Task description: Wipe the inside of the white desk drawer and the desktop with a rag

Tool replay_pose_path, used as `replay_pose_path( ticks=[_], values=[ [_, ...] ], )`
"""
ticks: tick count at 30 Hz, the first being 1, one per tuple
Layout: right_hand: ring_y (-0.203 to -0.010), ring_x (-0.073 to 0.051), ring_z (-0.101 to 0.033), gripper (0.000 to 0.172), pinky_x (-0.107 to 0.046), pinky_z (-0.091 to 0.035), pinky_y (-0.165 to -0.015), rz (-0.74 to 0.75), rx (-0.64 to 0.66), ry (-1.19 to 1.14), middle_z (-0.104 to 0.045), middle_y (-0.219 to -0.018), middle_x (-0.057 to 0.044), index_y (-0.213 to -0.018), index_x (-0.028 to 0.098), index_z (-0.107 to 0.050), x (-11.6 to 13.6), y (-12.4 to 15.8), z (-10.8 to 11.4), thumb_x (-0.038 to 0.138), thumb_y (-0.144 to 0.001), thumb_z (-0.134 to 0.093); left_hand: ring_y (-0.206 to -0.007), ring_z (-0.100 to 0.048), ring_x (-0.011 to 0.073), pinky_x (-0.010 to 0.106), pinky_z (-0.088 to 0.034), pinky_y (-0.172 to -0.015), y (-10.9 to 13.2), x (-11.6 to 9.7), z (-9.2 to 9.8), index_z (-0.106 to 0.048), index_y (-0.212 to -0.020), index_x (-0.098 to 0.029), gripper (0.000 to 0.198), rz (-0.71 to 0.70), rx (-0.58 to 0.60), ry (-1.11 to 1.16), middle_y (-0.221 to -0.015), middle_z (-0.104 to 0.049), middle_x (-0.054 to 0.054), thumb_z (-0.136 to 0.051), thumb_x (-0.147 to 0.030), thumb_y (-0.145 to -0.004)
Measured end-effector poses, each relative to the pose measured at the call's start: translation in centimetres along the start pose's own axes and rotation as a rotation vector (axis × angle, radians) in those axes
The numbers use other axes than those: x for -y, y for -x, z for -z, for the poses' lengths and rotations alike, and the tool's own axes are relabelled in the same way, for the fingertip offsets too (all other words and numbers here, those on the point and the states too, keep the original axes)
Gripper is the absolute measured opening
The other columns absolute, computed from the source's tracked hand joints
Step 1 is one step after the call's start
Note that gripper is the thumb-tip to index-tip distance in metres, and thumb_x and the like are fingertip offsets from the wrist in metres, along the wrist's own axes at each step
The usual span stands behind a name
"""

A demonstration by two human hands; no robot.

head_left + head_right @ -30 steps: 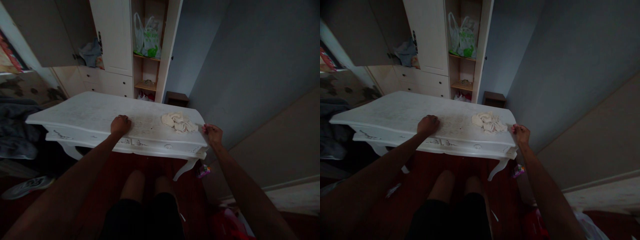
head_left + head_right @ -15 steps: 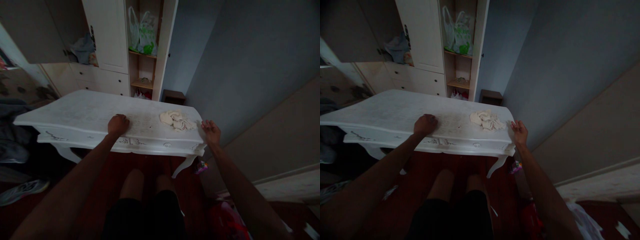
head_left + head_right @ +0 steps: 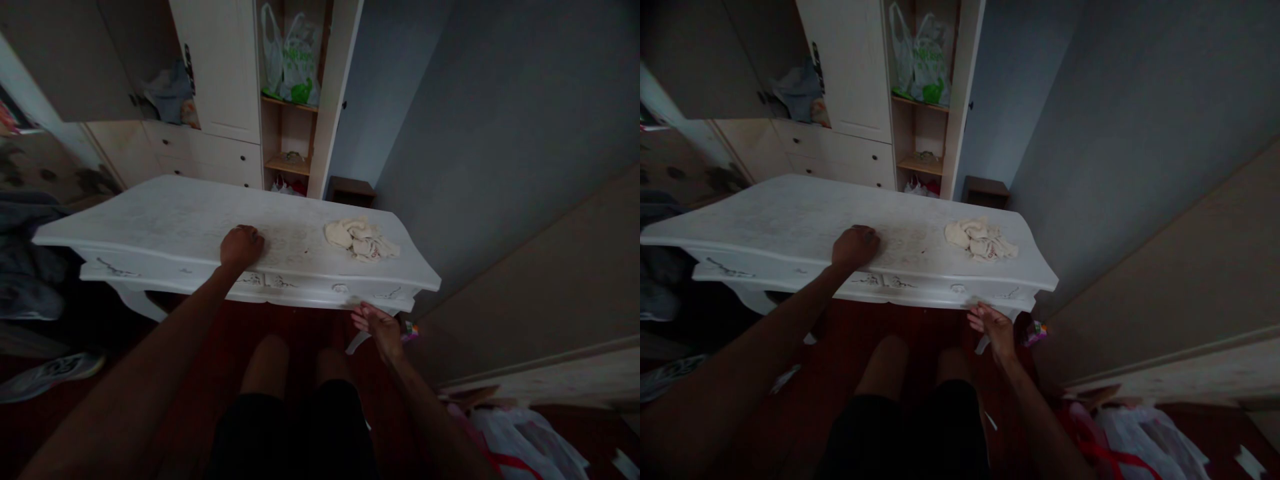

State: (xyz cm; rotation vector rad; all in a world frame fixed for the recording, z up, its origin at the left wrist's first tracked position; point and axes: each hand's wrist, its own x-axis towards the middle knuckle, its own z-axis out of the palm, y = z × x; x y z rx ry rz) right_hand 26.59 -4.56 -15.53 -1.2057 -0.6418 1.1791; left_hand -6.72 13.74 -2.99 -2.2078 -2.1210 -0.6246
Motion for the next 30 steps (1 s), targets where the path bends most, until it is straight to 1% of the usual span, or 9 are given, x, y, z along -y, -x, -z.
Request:
replay_pose_path(
  ticks=[3,6,9,12,15,19,23,25,30],
  values=[
    [-0.100,-0.026,-0.075,0.039,-0.041,-0.058,-0.092,-0.129,0.146,-0.037,-0.078,-0.108,-0.009,-0.099,0.021,-0.072,0.6,-0.8,-1.4,0.042,-0.070,-0.088,-0.107,-0.064,0.0289,0.036,-0.050,-0.086,-0.1,0.0,-0.1,-0.072,-0.108,-0.016,0.041,0.021,-0.006,0.003,-0.117,-0.068,0.017,-0.039,-0.034,-0.089],
    [-0.106,-0.026,-0.072,0.037,-0.042,-0.056,-0.094,-0.321,0.262,-0.089,-0.075,-0.115,-0.013,-0.098,0.018,-0.069,1.8,-2.2,-2.9,0.049,-0.079,-0.079,-0.107,-0.064,0.0296,0.037,-0.050,-0.086,-0.1,0.0,-0.1,-0.071,-0.108,-0.017,0.041,0.035,-0.001,-0.005,-0.117,-0.068,0.017,-0.040,-0.035,-0.089],
    [-0.099,-0.025,-0.074,0.043,-0.039,-0.058,-0.084,-0.536,0.317,-0.159,-0.075,-0.112,-0.017,-0.100,0.014,-0.066,2.6,-3.5,-4.5,0.056,-0.094,-0.056,-0.107,-0.064,0.0298,0.037,-0.051,-0.086,-0.1,-0.1,0.0,-0.071,-0.108,-0.017,0.041,0.038,0.013,-0.018,-0.118,-0.068,0.017,-0.039,-0.034,-0.089],
    [-0.080,-0.020,-0.074,0.042,-0.030,-0.056,-0.065,-0.666,0.335,-0.250,-0.077,-0.101,-0.016,-0.106,0.011,-0.064,2.6,-4.6,-5.8,0.048,-0.099,-0.046,-0.108,-0.064,0.0298,0.037,-0.051,-0.087,0.0,-0.1,0.0,-0.071,-0.110,-0.016,0.041,0.047,0.016,-0.012,-0.118,-0.068,0.017,-0.040,-0.034,-0.089],
    [-0.065,-0.017,-0.070,0.033,-0.024,-0.049,-0.050,-0.712,0.341,-0.333,-0.078,-0.091,-0.013,-0.106,0.011,-0.064,2.3,-5.1,-6.6,0.038,-0.097,-0.050,-0.109,-0.064,0.0296,0.038,-0.051,-0.088,-0.1,0.0,-0.1,-0.071,-0.111,-0.017,0.041,0.045,-0.002,0.007,-0.119,-0.068,0.017,-0.041,-0.034,-0.089],
    [-0.049,-0.013,-0.062,0.022,-0.021,-0.040,-0.042,-0.691,0.294,-0.345,-0.077,-0.076,-0.008,-0.091,0.015,-0.065,2.2,-5.2,-7.1,0.033,-0.092,-0.052,-0.108,-0.064,0.0301,0.039,-0.052,-0.089,-0.2,0.1,-0.3,-0.072,-0.111,-0.017,0.042,0.048,-0.013,0.020,-0.117,-0.068,0.017,-0.041,-0.035,-0.089],
    [-0.049,-0.014,-0.062,0.023,-0.022,-0.043,-0.044,-0.698,0.235,-0.301,-0.078,-0.078,-0.012,-0.086,0.014,-0.065,2.2,-4.3,-7.5,0.032,-0.091,-0.052,-0.108,-0.064,0.0297,0.039,-0.052,-0.089,-0.2,-0.1,-0.1,-0.072,-0.110,-0.017,0.040,0.065,-0.010,0.018,-0.118,-0.068,0.016,-0.042,-0.034,-0.089],
    [-0.050,-0.014,-0.063,0.024,-0.022,-0.045,-0.045,-0.706,0.232,-0.293,-0.078,-0.081,-0.013,-0.085,0.014,-0.065,2.3,-3.4,-7.6,0.032,-0.091,-0.051,-0.109,-0.064,0.0297,0.038,-0.052,-0.089,-0.2,-0.2,0.0,-0.072,-0.111,-0.017,0.040,0.069,-0.010,0.009,-0.119,-0.068,0.016,-0.042,-0.034,-0.089],
    [-0.048,-0.013,-0.064,0.029,-0.022,-0.048,-0.047,-0.718,0.237,-0.278,-0.078,-0.078,-0.011,-0.082,0.014,-0.065,2.3,-0.4,-7.3,0.032,-0.095,-0.047,-0.111,-0.063,0.0302,0.038,-0.051,-0.090,-0.1,-0.3,0.1,-0.071,-0.113,-0.016,0.042,0.064,-0.003,-0.007,-0.119,-0.067,0.017,-0.040,-0.033,-0.090]
  ],
)
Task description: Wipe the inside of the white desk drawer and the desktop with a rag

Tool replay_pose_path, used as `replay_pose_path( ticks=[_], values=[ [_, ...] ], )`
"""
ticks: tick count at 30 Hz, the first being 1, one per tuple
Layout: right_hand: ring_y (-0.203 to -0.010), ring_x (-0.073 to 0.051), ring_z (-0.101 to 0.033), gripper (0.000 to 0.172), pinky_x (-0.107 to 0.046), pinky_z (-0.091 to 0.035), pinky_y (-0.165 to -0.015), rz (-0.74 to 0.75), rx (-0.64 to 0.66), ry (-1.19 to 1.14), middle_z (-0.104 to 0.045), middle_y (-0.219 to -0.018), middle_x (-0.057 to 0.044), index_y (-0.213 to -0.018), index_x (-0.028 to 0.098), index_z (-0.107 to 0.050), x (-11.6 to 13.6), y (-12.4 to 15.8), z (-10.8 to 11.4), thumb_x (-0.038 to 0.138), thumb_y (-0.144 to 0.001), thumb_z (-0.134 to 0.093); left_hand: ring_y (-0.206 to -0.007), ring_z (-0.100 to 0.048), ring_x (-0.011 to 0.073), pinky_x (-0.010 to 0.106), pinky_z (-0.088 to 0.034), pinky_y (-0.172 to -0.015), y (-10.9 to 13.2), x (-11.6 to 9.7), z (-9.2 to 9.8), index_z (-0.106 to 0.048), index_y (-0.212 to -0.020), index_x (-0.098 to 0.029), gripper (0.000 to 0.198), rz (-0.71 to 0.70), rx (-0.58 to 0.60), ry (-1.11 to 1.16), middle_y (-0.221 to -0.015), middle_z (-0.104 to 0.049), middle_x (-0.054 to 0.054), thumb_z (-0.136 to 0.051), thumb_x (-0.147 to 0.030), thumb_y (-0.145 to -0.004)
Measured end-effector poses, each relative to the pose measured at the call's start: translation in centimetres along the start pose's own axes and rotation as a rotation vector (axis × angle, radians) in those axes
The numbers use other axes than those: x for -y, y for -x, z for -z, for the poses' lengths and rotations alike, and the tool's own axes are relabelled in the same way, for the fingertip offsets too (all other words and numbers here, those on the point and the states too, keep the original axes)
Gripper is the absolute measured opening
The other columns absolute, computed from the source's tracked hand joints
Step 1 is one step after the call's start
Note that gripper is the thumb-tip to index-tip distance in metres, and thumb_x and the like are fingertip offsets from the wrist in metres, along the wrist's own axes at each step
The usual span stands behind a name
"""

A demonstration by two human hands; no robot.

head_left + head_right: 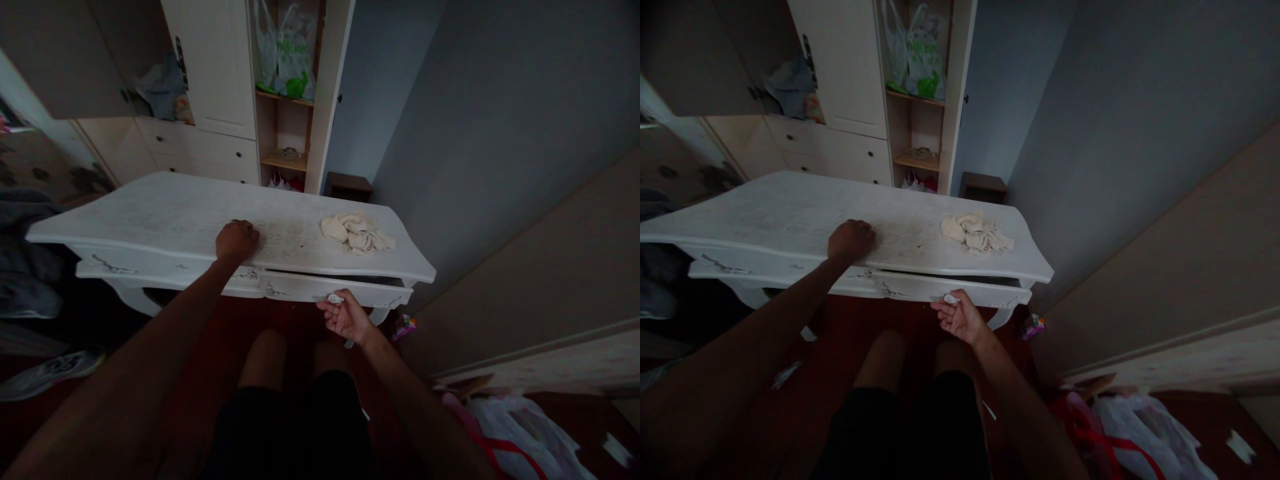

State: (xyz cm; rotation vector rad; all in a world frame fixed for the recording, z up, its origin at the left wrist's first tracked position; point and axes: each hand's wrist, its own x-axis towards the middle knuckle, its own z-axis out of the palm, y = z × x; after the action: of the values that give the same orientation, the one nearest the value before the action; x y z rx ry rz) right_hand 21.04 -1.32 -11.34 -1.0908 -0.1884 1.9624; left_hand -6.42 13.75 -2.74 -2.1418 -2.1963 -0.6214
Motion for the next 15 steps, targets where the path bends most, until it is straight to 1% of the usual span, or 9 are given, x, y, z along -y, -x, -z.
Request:
replay_pose_path(
  ticks=[5,8,10,12,13,15],
  values=[
    [-0.046,-0.012,-0.064,0.031,-0.021,-0.047,-0.048,-0.028,-0.040,0.016,-0.078,-0.075,-0.010,-0.080,0.014,-0.067,-2.4,2.7,0.6,0.032,-0.094,-0.046,-0.110,-0.063,0.0316,0.040,-0.052,-0.088,-0.1,0.1,-0.1,-0.071,-0.114,-0.017,0.042,-0.002,0.004,0.006,-0.121,-0.067,0.017,-0.041,-0.033,-0.090],
    [-0.043,-0.011,-0.061,0.031,-0.021,-0.046,-0.048,-0.004,-0.081,0.021,-0.077,-0.069,-0.010,-0.076,0.013,-0.067,-4.3,4.2,1.2,0.033,-0.092,-0.048,-0.109,-0.064,0.0321,0.040,-0.052,-0.087,-0.2,0.1,-0.1,-0.072,-0.113,-0.017,0.042,0.002,0.011,-0.002,-0.122,-0.067,0.017,-0.041,-0.035,-0.090],
    [-0.043,-0.011,-0.061,0.027,-0.020,-0.045,-0.048,0.044,-0.100,0.005,-0.076,-0.066,-0.009,-0.074,0.014,-0.067,-5.8,5.1,1.5,0.034,-0.087,-0.055,-0.109,-0.064,0.0314,0.039,-0.052,-0.087,-0.2,0.1,-0.1,-0.071,-0.114,-0.017,0.042,0.005,0.017,-0.019,-0.122,-0.067,0.016,-0.041,-0.035,-0.090],
    [-0.048,-0.012,-0.065,0.020,-0.019,-0.044,-0.049,0.082,-0.106,-0.032,-0.075,-0.063,-0.006,-0.072,0.015,-0.066,-7.2,6.0,1.9,0.034,-0.078,-0.065,-0.110,-0.064,0.0303,0.038,-0.052,-0.086,-0.2,0.1,0.0,-0.071,-0.115,-0.018,0.043,0.008,0.022,-0.039,-0.122,-0.067,0.015,-0.040,-0.035,-0.090],
    [-0.051,-0.013,-0.066,0.019,-0.019,-0.044,-0.050,0.093,-0.106,-0.048,-0.075,-0.063,-0.005,-0.072,0.015,-0.065,-7.9,6.3,2.0,0.034,-0.073,-0.070,-0.110,-0.064,0.0299,0.037,-0.052,-0.086,-0.2,0.0,0.0,-0.070,-0.116,-0.018,0.043,0.007,0.023,-0.047,-0.123,-0.067,0.015,-0.040,-0.035,-0.091],
    [-0.053,-0.013,-0.066,0.024,-0.018,-0.042,-0.049,0.102,-0.102,-0.058,-0.074,-0.062,-0.003,-0.071,0.016,-0.064,-9.3,7.0,2.4,0.036,-0.066,-0.076,-0.111,-0.064,0.0298,0.037,-0.052,-0.086,-0.1,0.0,0.1,-0.069,-0.117,-0.018,0.043,0.000,0.024,-0.059,-0.124,-0.066,0.016,-0.040,-0.035,-0.092]
  ],
)
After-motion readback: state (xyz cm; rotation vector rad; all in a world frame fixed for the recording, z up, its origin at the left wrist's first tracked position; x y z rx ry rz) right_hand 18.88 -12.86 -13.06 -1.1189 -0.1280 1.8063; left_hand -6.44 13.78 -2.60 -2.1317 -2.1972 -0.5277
